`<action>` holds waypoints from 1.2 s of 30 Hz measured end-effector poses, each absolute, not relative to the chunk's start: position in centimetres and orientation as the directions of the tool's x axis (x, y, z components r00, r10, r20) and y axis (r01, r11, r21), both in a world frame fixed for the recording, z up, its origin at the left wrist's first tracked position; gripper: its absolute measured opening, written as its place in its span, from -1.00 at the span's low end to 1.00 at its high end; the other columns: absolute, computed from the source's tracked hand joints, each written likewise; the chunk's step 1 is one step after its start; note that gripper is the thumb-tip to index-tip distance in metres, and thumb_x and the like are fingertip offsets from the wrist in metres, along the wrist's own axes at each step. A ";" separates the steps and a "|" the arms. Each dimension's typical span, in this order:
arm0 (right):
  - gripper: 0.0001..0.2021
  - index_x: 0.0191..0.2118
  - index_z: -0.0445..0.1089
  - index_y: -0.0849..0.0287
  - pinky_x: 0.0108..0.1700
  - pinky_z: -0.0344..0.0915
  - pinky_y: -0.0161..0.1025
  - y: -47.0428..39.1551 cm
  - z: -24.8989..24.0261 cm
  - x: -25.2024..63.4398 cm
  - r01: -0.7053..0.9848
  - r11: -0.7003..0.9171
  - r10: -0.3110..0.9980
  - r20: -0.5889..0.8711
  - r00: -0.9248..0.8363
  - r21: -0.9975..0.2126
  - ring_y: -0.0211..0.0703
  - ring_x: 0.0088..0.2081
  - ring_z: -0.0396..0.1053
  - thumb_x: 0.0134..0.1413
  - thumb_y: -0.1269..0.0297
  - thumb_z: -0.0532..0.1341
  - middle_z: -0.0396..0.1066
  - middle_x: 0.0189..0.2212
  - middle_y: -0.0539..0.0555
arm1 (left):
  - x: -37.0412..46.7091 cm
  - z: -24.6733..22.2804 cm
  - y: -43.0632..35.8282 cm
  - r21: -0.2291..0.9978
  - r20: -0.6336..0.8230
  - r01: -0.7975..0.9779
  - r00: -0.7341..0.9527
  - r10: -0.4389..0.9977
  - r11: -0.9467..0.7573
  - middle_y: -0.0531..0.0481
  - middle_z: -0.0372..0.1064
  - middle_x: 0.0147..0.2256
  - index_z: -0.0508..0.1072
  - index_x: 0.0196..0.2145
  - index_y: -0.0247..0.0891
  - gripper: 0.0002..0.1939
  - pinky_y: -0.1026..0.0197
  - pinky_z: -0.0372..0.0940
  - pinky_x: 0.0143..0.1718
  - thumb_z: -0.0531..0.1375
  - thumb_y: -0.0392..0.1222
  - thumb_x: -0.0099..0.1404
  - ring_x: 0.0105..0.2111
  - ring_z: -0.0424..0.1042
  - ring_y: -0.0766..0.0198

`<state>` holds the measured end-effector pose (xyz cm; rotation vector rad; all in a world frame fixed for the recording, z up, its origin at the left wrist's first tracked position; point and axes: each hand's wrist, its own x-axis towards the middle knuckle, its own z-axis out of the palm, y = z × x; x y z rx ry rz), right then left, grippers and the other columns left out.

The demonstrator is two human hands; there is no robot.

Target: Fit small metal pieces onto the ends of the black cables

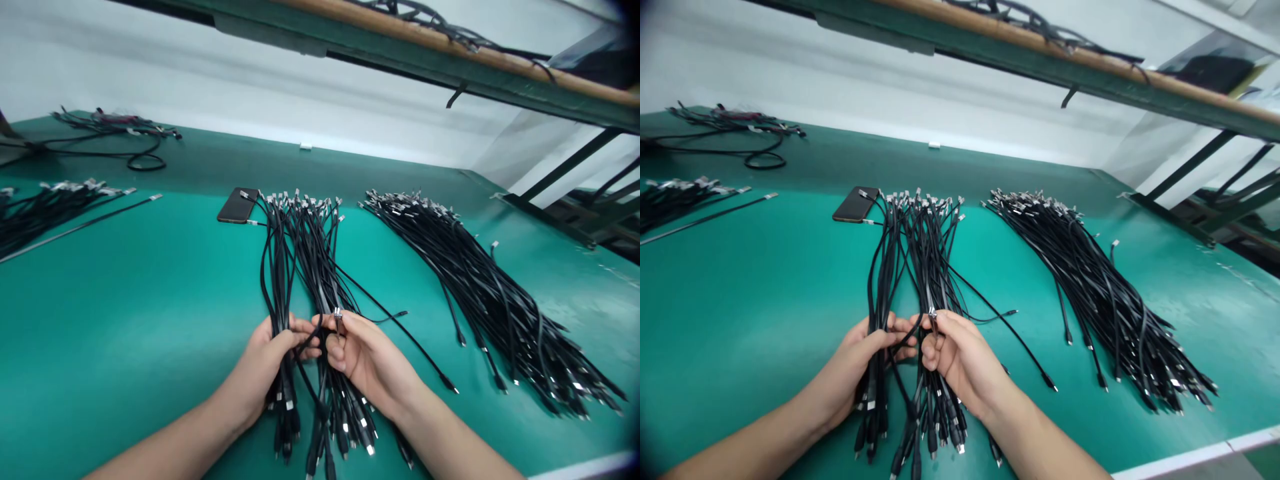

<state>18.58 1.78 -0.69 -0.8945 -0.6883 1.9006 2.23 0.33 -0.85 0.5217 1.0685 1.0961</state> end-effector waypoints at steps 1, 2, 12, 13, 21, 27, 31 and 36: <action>-0.74 -0.28 0.53 0.25 -0.48 0.20 -0.36 1.8 -0.6 18.6 -0.497 -0.435 0.896 -0.304 -0.325 -0.751 -0.36 -0.49 0.22 0.09 0.13 0.42 0.45 -0.29 0.07 | 2.1 -0.9 0.3 0.786 -0.429 -0.470 0.054 0.902 0.402 -0.02 0.55 -0.31 0.43 -0.36 -0.28 -0.88 0.27 0.48 -0.21 0.31 -0.36 0.15 -0.30 0.55 0.28; -0.75 -0.28 0.52 0.23 -0.48 0.19 -0.35 1.8 -0.6 18.6 -0.505 -0.423 0.902 -0.301 -0.309 -0.752 -0.35 -0.49 0.20 0.09 0.13 0.42 0.44 -0.28 0.06 | 2.1 -0.9 0.3 0.774 -0.425 -0.498 0.052 0.904 0.392 0.01 0.54 -0.32 0.41 -0.39 -0.27 -0.85 0.28 0.47 -0.20 0.33 -0.36 0.13 -0.32 0.54 0.30; -0.76 -0.31 0.49 0.21 -0.54 0.08 -0.37 2.3 0.2 19.6 -0.419 -0.288 0.957 -0.245 -0.154 -0.861 -0.37 -0.55 0.11 0.18 0.11 0.37 0.41 -0.35 0.03 | 1.6 -1.4 0.5 0.766 -0.395 -0.444 0.244 0.885 0.465 0.24 0.18 -0.68 0.32 -0.46 -0.25 -0.62 0.46 0.06 -0.68 0.37 0.03 0.27 -0.71 0.09 0.52; -0.76 -0.31 0.49 0.21 -0.55 0.07 -0.37 2.5 0.3 19.7 -0.406 -0.275 0.961 -0.237 -0.143 -0.871 -0.38 -0.56 0.10 0.17 0.11 0.37 0.40 -0.37 0.02 | 1.6 -1.4 0.5 0.780 -0.397 -0.401 0.278 0.875 0.481 0.27 0.12 -0.72 0.32 -0.46 -0.24 -0.62 0.46 -0.03 -0.71 0.36 0.03 0.27 -0.74 0.01 0.53; -0.78 -0.24 0.52 0.17 -0.32 0.33 -0.28 2.5 -0.2 19.5 -0.265 -0.183 0.977 -0.144 -0.160 -0.947 -0.29 -0.45 0.37 0.24 0.11 0.32 0.48 -0.41 -0.01 | 1.4 -1.7 0.7 0.861 -0.425 -0.083 0.424 0.800 0.502 0.21 0.26 -0.68 0.41 -0.33 -0.26 -0.60 0.41 0.12 -0.71 0.44 0.06 0.11 -0.74 0.19 0.46; -0.76 -0.17 0.55 0.15 -0.04 0.48 -0.12 2.3 -0.5 18.4 -0.173 -0.158 0.968 -0.118 -0.222 -0.972 -0.13 -0.12 0.55 0.26 0.09 0.29 0.56 -0.07 0.14 | 1.6 -1.1 0.7 0.859 -0.480 0.052 0.428 0.766 0.510 0.18 0.34 -0.63 0.42 -0.36 -0.26 -0.75 0.37 0.23 -0.66 0.41 -0.14 0.11 -0.71 0.27 0.42; -0.78 -0.21 0.58 0.12 0.07 0.47 -0.06 2.4 -0.6 18.2 -0.139 -0.129 0.964 -0.092 -0.248 -0.982 -0.06 0.02 0.51 0.24 0.09 0.29 0.51 0.03 0.14 | 1.6 -0.9 0.6 0.861 -0.494 0.122 0.430 0.755 0.494 0.20 0.30 -0.73 0.37 -0.41 -0.23 -0.78 0.40 0.18 -0.65 0.30 -0.10 0.27 -0.73 0.24 0.43; -0.85 -0.19 0.55 0.10 -0.07 0.53 -0.12 2.3 -0.2 18.6 -0.114 -0.096 0.961 -0.063 -0.268 -0.989 -0.06 0.00 0.49 0.26 0.18 0.27 0.49 -0.01 0.13 | 1.0 -1.4 0.8 0.886 -0.427 0.055 0.481 0.766 0.460 0.10 0.45 -0.63 0.47 -0.36 -0.29 -0.70 0.41 0.26 -0.52 0.22 0.01 0.39 -0.63 0.39 0.42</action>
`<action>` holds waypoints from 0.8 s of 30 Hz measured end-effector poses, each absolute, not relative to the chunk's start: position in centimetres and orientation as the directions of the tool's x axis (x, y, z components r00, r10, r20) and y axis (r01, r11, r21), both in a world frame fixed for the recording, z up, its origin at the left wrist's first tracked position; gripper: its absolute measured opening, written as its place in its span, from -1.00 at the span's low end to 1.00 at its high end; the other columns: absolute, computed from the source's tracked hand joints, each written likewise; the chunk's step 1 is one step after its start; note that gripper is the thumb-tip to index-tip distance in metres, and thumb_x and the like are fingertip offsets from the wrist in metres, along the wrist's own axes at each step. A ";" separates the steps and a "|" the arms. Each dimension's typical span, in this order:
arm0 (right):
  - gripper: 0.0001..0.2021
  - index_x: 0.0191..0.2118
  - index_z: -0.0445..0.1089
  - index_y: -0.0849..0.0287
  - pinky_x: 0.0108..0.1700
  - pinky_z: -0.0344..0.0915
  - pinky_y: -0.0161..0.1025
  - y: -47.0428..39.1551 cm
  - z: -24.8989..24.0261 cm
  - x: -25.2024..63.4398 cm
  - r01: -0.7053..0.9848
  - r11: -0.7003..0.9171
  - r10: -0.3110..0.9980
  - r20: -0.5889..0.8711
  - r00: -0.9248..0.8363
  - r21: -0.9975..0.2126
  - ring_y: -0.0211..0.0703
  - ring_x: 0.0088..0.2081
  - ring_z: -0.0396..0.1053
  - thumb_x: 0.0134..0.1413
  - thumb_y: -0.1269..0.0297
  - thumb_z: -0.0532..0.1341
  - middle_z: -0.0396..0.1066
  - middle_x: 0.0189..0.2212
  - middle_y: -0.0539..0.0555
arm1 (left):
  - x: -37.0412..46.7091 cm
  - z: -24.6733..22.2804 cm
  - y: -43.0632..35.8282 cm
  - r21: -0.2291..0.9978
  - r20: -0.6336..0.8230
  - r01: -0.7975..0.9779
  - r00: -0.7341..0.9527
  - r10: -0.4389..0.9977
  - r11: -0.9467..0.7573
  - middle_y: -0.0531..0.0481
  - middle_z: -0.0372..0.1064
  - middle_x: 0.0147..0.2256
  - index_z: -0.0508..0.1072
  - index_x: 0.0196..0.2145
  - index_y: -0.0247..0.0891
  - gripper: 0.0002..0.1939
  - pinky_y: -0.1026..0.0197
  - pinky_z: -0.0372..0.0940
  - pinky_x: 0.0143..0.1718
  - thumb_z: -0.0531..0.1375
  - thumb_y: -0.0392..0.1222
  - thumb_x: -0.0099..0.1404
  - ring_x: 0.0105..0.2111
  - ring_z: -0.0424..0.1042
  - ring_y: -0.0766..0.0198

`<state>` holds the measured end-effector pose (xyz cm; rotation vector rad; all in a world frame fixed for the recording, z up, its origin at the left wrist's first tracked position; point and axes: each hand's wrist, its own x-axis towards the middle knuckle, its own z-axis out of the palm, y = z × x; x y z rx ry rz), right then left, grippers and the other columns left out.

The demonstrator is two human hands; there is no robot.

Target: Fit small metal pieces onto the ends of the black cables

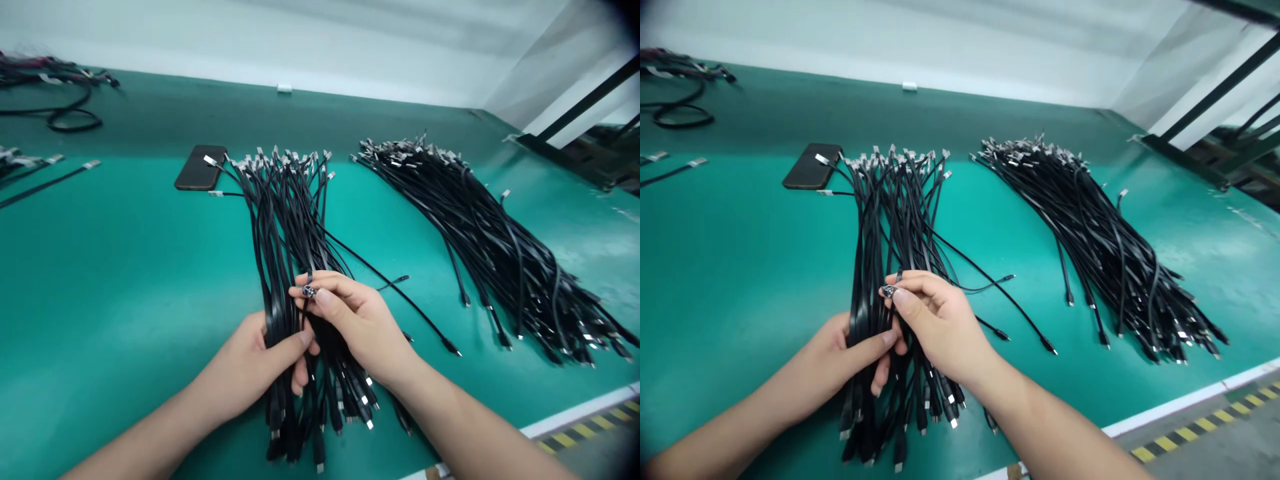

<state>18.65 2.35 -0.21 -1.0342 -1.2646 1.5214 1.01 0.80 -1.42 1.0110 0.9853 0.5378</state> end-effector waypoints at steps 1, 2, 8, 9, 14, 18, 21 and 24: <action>-0.88 -0.20 0.54 0.10 -0.12 0.53 -0.15 2.3 -0.1 18.8 -0.104 -0.086 0.962 -0.056 -0.269 -0.991 -0.08 -0.05 0.50 0.25 0.21 0.27 0.50 -0.06 0.11 | 0.9 -1.5 0.8 0.888 -0.414 0.032 0.490 0.767 0.459 0.09 0.46 -0.63 0.48 -0.35 -0.30 -0.70 0.41 0.27 -0.50 0.22 0.01 0.39 -0.62 0.40 0.42; -0.90 -0.21 0.52 0.11 -0.17 0.53 -0.18 2.3 0.1 18.9 -0.085 -0.073 0.961 -0.048 -0.272 -0.994 -0.12 -0.11 0.50 0.25 0.25 0.26 0.49 -0.14 0.09 | 0.8 -1.6 0.8 0.887 -0.405 0.011 0.500 0.766 0.461 0.09 0.46 -0.63 0.49 -0.35 -0.30 -0.70 0.41 0.28 -0.50 0.23 0.01 0.39 -0.62 0.40 0.42; -0.92 -0.25 0.45 0.17 -0.36 0.44 -0.24 1.9 0.5 19.4 -0.015 -0.073 0.906 -0.060 -0.419 -0.997 -0.32 -0.47 0.43 0.26 0.36 0.20 0.35 -0.24 0.01 | 0.6 -1.7 1.0 0.854 -0.435 -0.022 0.517 0.737 0.520 0.10 0.41 -0.68 0.52 -0.40 -0.30 -0.66 0.42 0.23 -0.62 0.29 0.06 0.33 -0.68 0.34 0.42; -0.92 -0.24 0.45 0.18 -0.35 0.45 -0.24 1.9 0.4 19.5 -0.016 -0.076 0.898 -0.062 -0.435 -0.997 -0.33 -0.46 0.44 0.26 0.36 0.20 0.34 -0.20 0.03 | 0.7 -1.7 1.0 0.850 -0.443 -0.016 0.518 0.732 0.526 0.10 0.40 -0.69 0.52 -0.41 -0.30 -0.67 0.43 0.22 -0.63 0.31 0.04 0.31 -0.69 0.33 0.42; -0.89 -0.24 0.48 0.19 -0.35 0.49 -0.27 1.9 0.2 19.5 0.104 0.012 0.879 -0.039 -0.474 -0.994 -0.34 -0.44 0.45 0.29 0.36 0.20 0.35 -0.17 0.05 | 0.9 -1.5 1.0 0.860 -0.440 -0.003 0.501 0.745 0.510 0.11 0.41 -0.69 0.50 -0.44 -0.30 -0.78 0.45 0.22 -0.59 0.37 -0.12 0.25 -0.66 0.37 0.42; -0.88 -0.27 0.50 0.19 -0.39 0.51 -0.28 1.9 0.1 19.3 0.112 0.057 0.906 0.004 -0.424 -0.992 -0.30 -0.41 0.45 0.27 0.36 0.21 0.37 -0.20 0.06 | 1.0 -1.5 1.0 0.856 -0.441 -0.012 0.506 0.741 0.517 0.13 0.41 -0.69 0.46 -0.47 -0.29 -0.77 0.45 0.21 -0.62 0.38 -0.14 0.22 -0.68 0.34 0.44; -0.89 -0.30 0.50 0.19 -0.42 0.47 -0.31 2.0 0.3 19.3 0.086 0.075 0.941 0.042 -0.337 -0.993 -0.31 -0.42 0.43 0.23 0.40 0.22 0.38 -0.25 0.04 | 0.9 -1.6 1.1 0.862 -0.422 -0.026 0.516 0.745 0.507 0.13 0.43 -0.66 0.50 -0.39 -0.29 -0.84 0.44 0.26 -0.59 0.36 -0.16 0.24 -0.67 0.36 0.44; -0.88 -0.32 0.49 0.19 -0.46 0.46 -0.32 2.1 0.5 19.4 0.035 0.081 0.956 0.068 -0.285 -0.996 -0.38 -0.50 0.39 0.23 0.40 0.22 0.37 -0.25 0.02 | 0.8 -1.7 1.1 0.855 -0.429 -0.027 0.525 0.735 0.518 0.14 0.45 -0.65 0.53 -0.27 -0.29 -0.88 0.41 0.33 -0.53 0.34 -0.22 0.25 -0.65 0.39 0.43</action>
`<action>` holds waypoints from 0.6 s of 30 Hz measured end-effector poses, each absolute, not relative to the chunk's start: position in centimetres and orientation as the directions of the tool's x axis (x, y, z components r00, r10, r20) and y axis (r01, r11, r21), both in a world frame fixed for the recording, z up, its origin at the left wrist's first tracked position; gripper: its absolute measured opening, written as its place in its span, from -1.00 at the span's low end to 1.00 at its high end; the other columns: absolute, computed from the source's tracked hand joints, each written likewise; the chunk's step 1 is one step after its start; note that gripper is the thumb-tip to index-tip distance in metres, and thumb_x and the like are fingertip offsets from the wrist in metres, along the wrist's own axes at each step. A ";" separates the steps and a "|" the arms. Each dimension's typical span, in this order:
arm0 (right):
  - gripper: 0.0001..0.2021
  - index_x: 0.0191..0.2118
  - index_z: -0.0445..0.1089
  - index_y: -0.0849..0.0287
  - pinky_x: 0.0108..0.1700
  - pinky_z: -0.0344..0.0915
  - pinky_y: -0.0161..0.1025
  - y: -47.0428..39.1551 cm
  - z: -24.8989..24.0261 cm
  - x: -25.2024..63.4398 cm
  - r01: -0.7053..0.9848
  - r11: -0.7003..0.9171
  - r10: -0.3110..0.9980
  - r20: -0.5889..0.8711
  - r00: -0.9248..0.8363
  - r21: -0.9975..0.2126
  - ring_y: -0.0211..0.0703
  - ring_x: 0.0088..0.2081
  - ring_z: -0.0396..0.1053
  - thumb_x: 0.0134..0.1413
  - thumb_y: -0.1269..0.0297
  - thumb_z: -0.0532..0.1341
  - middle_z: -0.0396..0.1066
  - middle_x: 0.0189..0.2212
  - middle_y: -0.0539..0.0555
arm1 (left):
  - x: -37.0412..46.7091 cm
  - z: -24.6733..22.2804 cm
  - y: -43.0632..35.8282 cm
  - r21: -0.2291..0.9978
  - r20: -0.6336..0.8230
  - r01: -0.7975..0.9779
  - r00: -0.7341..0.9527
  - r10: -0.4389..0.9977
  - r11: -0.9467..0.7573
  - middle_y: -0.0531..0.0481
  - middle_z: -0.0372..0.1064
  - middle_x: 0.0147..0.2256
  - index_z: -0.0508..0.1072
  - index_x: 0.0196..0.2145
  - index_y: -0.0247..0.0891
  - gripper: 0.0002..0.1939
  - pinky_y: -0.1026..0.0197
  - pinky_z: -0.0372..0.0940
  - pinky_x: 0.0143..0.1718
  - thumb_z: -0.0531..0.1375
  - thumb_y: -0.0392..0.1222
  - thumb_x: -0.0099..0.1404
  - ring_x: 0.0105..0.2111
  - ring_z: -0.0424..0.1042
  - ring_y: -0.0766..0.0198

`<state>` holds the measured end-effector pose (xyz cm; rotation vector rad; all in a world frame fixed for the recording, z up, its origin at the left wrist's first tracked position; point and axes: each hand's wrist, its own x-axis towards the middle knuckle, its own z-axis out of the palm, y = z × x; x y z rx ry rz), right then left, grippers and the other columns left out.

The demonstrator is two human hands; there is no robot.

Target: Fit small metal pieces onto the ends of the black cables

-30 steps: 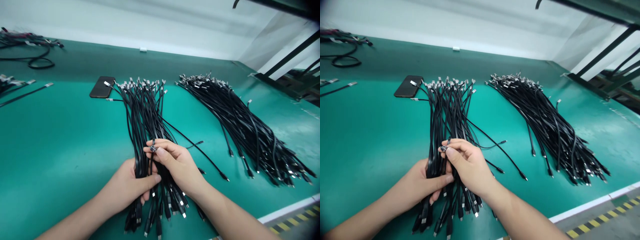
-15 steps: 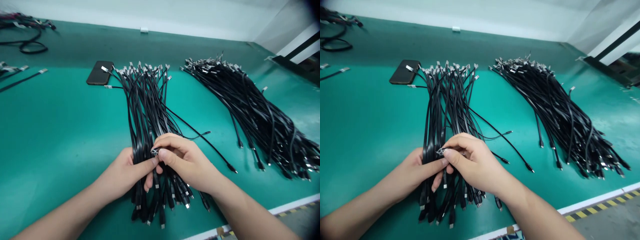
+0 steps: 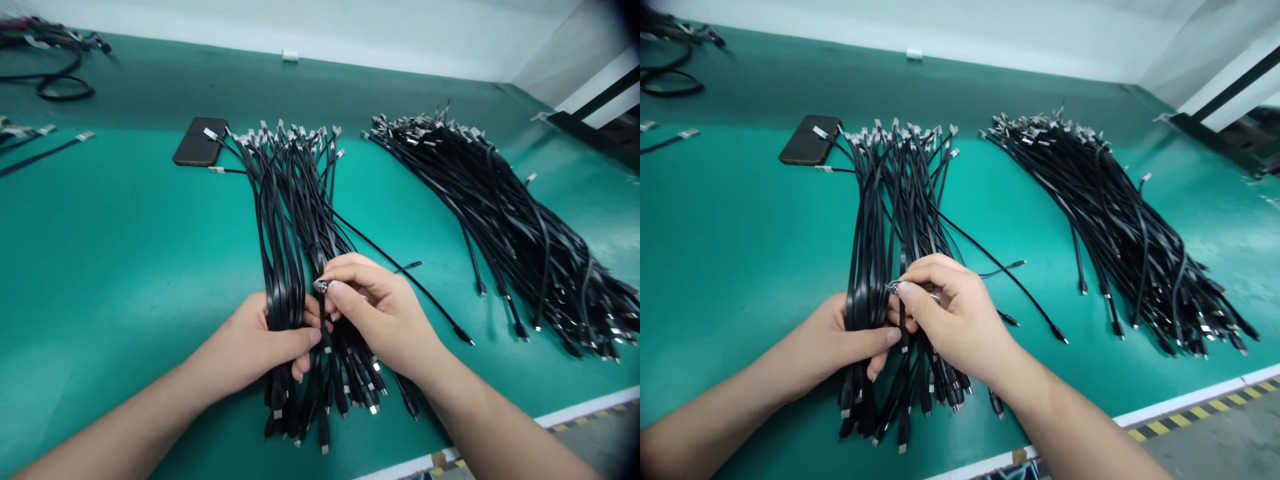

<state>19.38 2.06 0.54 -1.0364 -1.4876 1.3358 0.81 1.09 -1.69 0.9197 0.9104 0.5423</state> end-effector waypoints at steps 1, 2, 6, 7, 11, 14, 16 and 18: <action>-0.88 -0.33 0.49 0.19 -0.46 0.46 -0.32 2.1 0.6 19.4 0.028 0.089 0.959 0.078 -0.274 -0.996 -0.39 -0.51 0.38 0.23 0.40 0.23 0.36 -0.25 0.02 | 0.8 -1.7 1.1 0.850 -0.437 -0.026 0.523 0.732 0.526 0.13 0.45 -0.65 0.53 -0.27 -0.29 -0.88 0.40 0.34 -0.53 0.34 -0.22 0.24 -0.66 0.39 0.42; -0.89 -0.33 0.50 0.19 -0.47 0.46 -0.33 2.0 0.6 19.5 0.026 0.096 0.961 0.086 -0.264 -0.995 -0.38 -0.50 0.38 0.23 0.40 0.23 0.36 -0.26 0.02 | 0.8 -1.6 1.1 0.844 -0.445 -0.028 0.521 0.728 0.536 0.13 0.45 -0.66 0.52 -0.28 -0.30 -0.87 0.40 0.34 -0.54 0.35 -0.22 0.23 -0.67 0.39 0.42; -0.90 -0.29 0.51 0.19 -0.48 0.47 -0.34 1.9 0.6 19.5 0.021 0.103 0.963 0.094 -0.251 -0.995 -0.38 -0.49 0.39 0.23 0.42 0.24 0.36 -0.24 0.03 | 1.0 -1.1 0.9 0.836 -0.461 -0.029 0.505 0.730 0.548 0.12 0.45 -0.65 0.52 -0.30 -0.30 -0.84 0.40 0.33 -0.54 0.37 -0.19 0.22 -0.65 0.39 0.42; -0.90 -0.27 0.52 0.19 -0.48 0.47 -0.33 1.8 0.6 19.5 0.023 0.099 0.963 0.090 -0.253 -0.995 -0.38 -0.49 0.40 0.23 0.42 0.24 0.36 -0.22 0.03 | 1.0 -0.9 0.9 0.839 -0.461 -0.024 0.502 0.732 0.544 0.11 0.46 -0.65 0.52 -0.30 -0.31 -0.84 0.40 0.33 -0.53 0.37 -0.17 0.23 -0.65 0.39 0.43; -0.91 -0.25 0.53 0.19 -0.48 0.47 -0.34 1.8 0.6 19.4 0.055 0.105 0.967 0.089 -0.240 -0.993 -0.35 -0.45 0.44 0.23 0.39 0.25 0.36 -0.20 0.04 | 0.8 -1.0 0.9 0.844 -0.453 -0.009 0.522 0.723 0.536 0.10 0.48 -0.64 0.51 -0.29 -0.30 -0.85 0.40 0.32 -0.52 0.34 -0.18 0.25 -0.66 0.39 0.43; -0.90 -0.25 0.53 0.20 -0.47 0.49 -0.34 1.9 0.6 19.5 0.072 0.120 0.969 0.101 -0.225 -0.990 -0.35 -0.45 0.44 0.23 0.39 0.24 0.36 -0.21 0.04 | 0.8 -1.4 1.0 0.840 -0.458 -0.002 0.536 0.710 0.543 0.10 0.50 -0.64 0.49 -0.30 -0.30 -0.89 0.39 0.32 -0.54 0.33 -0.25 0.23 -0.67 0.40 0.41; -0.90 -0.26 0.53 0.20 -0.43 0.51 -0.33 1.8 0.6 19.5 0.081 0.131 0.969 0.110 -0.221 -0.988 -0.34 -0.44 0.44 0.23 0.39 0.24 0.37 -0.22 0.05 | 0.8 -1.5 1.1 0.840 -0.465 0.009 0.528 0.711 0.542 0.10 0.50 -0.64 0.49 -0.29 -0.30 -0.90 0.38 0.32 -0.55 0.31 -0.26 0.23 -0.67 0.41 0.40; -0.90 -0.25 0.54 0.19 -0.41 0.53 -0.31 1.8 0.6 19.5 0.089 0.125 0.969 0.103 -0.224 -0.988 -0.32 -0.42 0.45 0.23 0.39 0.25 0.37 -0.21 0.06 | 0.8 -1.6 1.2 0.841 -0.473 0.025 0.519 0.712 0.541 0.10 0.50 -0.64 0.50 -0.30 -0.30 -0.92 0.38 0.31 -0.55 0.30 -0.25 0.24 -0.66 0.40 0.40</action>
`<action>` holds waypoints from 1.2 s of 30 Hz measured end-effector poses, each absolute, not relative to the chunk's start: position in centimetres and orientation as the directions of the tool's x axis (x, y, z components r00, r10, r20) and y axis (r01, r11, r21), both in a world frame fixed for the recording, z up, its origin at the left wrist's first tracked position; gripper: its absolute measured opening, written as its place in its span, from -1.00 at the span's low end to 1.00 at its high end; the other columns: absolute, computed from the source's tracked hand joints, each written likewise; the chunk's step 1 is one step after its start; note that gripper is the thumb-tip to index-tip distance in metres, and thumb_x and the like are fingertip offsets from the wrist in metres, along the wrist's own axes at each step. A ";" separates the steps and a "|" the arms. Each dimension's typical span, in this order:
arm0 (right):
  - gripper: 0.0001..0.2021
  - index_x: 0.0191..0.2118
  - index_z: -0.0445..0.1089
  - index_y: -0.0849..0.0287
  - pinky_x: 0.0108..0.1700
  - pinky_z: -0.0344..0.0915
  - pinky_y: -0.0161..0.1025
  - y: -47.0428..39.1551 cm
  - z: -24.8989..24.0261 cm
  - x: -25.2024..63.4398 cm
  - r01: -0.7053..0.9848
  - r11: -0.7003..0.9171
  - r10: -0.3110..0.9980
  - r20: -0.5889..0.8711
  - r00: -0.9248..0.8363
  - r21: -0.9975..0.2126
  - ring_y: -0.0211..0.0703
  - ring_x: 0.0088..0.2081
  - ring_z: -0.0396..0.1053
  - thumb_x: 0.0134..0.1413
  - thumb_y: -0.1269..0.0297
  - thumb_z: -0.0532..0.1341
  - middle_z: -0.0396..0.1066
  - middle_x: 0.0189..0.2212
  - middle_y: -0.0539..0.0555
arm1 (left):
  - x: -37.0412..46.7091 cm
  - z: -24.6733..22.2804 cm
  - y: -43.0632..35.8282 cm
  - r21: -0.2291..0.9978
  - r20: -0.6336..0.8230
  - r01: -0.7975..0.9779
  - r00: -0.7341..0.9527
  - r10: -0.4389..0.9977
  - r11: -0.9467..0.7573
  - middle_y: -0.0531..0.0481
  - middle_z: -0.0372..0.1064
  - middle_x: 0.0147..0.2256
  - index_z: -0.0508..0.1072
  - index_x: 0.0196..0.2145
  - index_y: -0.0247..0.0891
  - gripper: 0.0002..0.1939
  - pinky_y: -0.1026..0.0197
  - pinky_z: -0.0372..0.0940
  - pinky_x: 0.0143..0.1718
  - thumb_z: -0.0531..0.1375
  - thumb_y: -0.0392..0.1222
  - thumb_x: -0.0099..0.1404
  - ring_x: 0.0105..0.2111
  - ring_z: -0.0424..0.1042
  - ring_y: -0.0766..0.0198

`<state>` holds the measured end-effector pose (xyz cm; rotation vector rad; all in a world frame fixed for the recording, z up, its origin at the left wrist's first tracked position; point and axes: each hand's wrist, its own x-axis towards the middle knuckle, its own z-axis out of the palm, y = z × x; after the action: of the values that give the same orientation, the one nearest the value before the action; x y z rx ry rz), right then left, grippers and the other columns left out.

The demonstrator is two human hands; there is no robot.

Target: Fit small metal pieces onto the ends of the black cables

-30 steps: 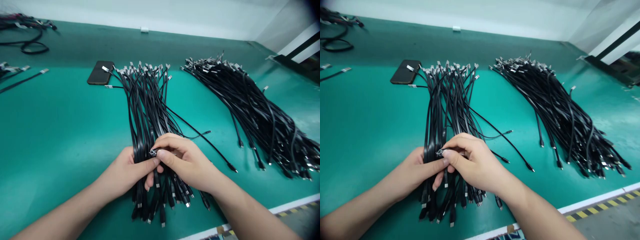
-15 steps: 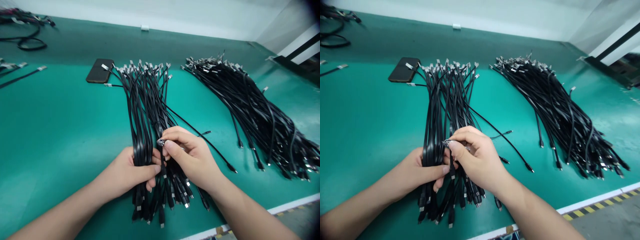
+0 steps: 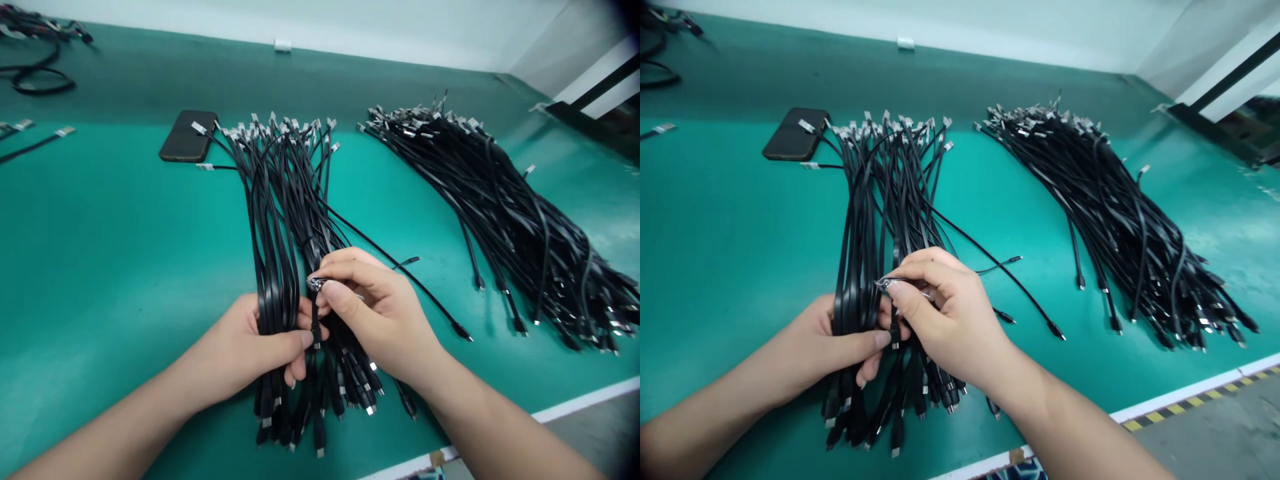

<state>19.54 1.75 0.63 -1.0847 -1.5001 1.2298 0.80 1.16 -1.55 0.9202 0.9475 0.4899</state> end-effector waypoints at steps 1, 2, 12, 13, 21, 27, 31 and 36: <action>-0.90 -0.25 0.54 0.18 -0.41 0.53 -0.31 1.7 0.7 19.6 0.091 0.115 0.970 0.092 -0.227 -0.989 -0.31 -0.41 0.46 0.23 0.39 0.25 0.37 -0.21 0.06 | 0.8 -1.5 1.2 0.840 -0.477 0.031 0.518 0.710 0.541 0.10 0.49 -0.64 0.50 -0.31 -0.29 -0.92 0.38 0.31 -0.55 0.30 -0.24 0.24 -0.66 0.40 0.40; -0.90 -0.25 0.54 0.17 -0.41 0.53 -0.30 1.7 0.7 19.6 0.090 0.101 0.970 0.078 -0.230 -0.991 -0.30 -0.41 0.46 0.23 0.38 0.25 0.37 -0.20 0.07 | 0.8 -1.5 1.2 0.840 -0.479 0.035 0.515 0.711 0.541 0.10 0.49 -0.64 0.50 -0.31 -0.29 -0.92 0.38 0.31 -0.55 0.30 -0.24 0.25 -0.66 0.40 0.40; -0.92 -0.25 0.49 0.16 -0.41 0.52 -0.27 1.7 0.7 19.7 0.083 0.033 0.957 0.008 -0.291 -0.996 -0.32 -0.44 0.44 0.23 0.40 0.23 0.41 -0.08 0.12 | 1.0 -0.5 1.0 0.820 -0.519 0.041 0.477 0.710 0.571 0.08 0.47 -0.64 0.50 -0.40 -0.28 -0.89 0.35 0.33 -0.53 0.34 -0.21 0.21 -0.65 0.41 0.37; -0.91 -0.24 0.49 0.17 -0.40 0.51 -0.27 1.7 0.7 19.8 0.078 0.031 0.954 0.007 -0.300 -0.996 -0.31 -0.43 0.45 0.23 0.40 0.22 0.41 -0.08 0.12 | 1.0 -0.6 1.0 0.822 -0.513 0.043 0.486 0.707 0.567 0.09 0.47 -0.64 0.50 -0.39 -0.28 -0.89 0.35 0.33 -0.53 0.33 -0.21 0.21 -0.65 0.41 0.37; -0.88 -0.18 0.52 0.16 -0.27 0.44 -0.26 1.5 0.2 19.7 0.244 0.220 0.895 0.095 -0.436 -0.945 -0.18 -0.19 0.47 0.28 0.39 0.21 0.42 -0.13 0.11 | 1.1 -1.3 1.1 0.842 -0.472 0.035 0.528 0.706 0.538 0.09 0.45 -0.63 0.44 -0.53 -0.28 -0.79 0.36 0.28 -0.53 0.35 -0.23 0.21 -0.62 0.40 0.38; -0.87 -0.26 0.47 0.15 -0.28 0.36 -0.21 1.4 1.1 20.8 0.320 0.289 0.894 0.135 -0.427 -0.902 -0.16 -0.26 0.42 0.30 0.39 0.18 0.40 -0.26 0.07 | 1.0 -0.9 0.9 0.886 -0.382 -0.040 0.501 0.777 0.462 0.10 0.48 -0.49 0.50 -0.34 -0.27 -0.92 0.28 0.34 -0.34 0.33 -0.27 0.19 -0.47 0.45 0.31; -0.85 -0.26 0.46 0.11 -0.33 0.30 -0.21 1.3 2.3 22.8 0.431 0.339 0.894 0.143 -0.425 -0.836 -0.13 -0.26 0.39 0.33 0.38 0.16 0.40 -0.24 0.10 | 0.7 -1.2 0.9 0.916 -0.325 -0.067 0.454 0.829 0.396 0.11 0.45 -0.38 0.56 -0.12 -0.23 -0.73 0.22 0.31 -0.23 0.28 -0.28 0.20 -0.37 0.42 0.29; -0.86 -0.22 0.48 0.05 -0.35 0.32 -0.25 0.7 3.1 23.9 0.378 0.346 0.908 0.205 -0.367 -0.859 -0.11 -0.19 0.40 0.36 0.29 0.17 0.38 -0.12 0.11 | 0.6 -2.1 0.7 0.904 -0.317 -0.118 0.458 0.830 0.411 0.10 0.47 -0.42 0.56 0.02 -0.24 -0.60 0.18 0.29 -0.19 0.32 -0.20 0.21 -0.37 0.42 0.25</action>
<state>23.93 0.68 3.06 -1.1234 -1.9074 0.9575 0.59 0.75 -2.10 0.9593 0.8974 0.7099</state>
